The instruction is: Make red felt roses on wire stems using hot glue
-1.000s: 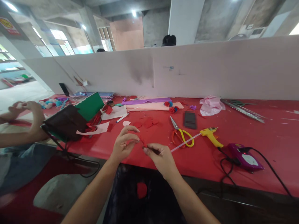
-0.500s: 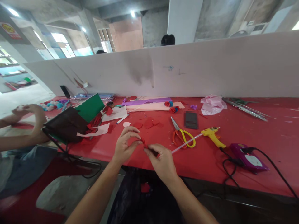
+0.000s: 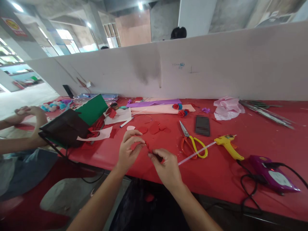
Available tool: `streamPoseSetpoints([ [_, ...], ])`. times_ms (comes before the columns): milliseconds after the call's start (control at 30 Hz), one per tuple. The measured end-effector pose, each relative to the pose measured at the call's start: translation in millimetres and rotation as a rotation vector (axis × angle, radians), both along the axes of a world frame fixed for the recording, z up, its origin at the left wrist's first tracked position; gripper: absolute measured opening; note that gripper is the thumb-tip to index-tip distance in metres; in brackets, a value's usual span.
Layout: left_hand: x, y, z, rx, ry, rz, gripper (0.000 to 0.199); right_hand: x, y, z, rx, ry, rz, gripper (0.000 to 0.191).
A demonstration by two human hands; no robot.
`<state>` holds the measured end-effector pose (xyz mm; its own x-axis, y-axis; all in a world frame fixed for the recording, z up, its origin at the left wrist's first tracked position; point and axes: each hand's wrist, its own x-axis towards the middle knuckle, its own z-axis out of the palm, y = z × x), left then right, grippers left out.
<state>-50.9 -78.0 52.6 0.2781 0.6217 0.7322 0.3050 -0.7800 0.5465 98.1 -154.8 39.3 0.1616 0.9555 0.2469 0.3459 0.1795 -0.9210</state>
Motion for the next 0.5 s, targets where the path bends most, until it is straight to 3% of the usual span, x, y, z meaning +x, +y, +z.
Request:
streamPoseSetpoints([
  [267,5.3,14.5,-2.4,-0.027,0.005,-0.004,0.007,3.7,20.3,-4.5,0.016,-0.017,0.006,0.017],
  [500,21.5,55.2,4.1,-0.022,-0.097,0.008,0.004,16.4,72.7,5.7,0.098,-0.031,0.012,0.015],
])
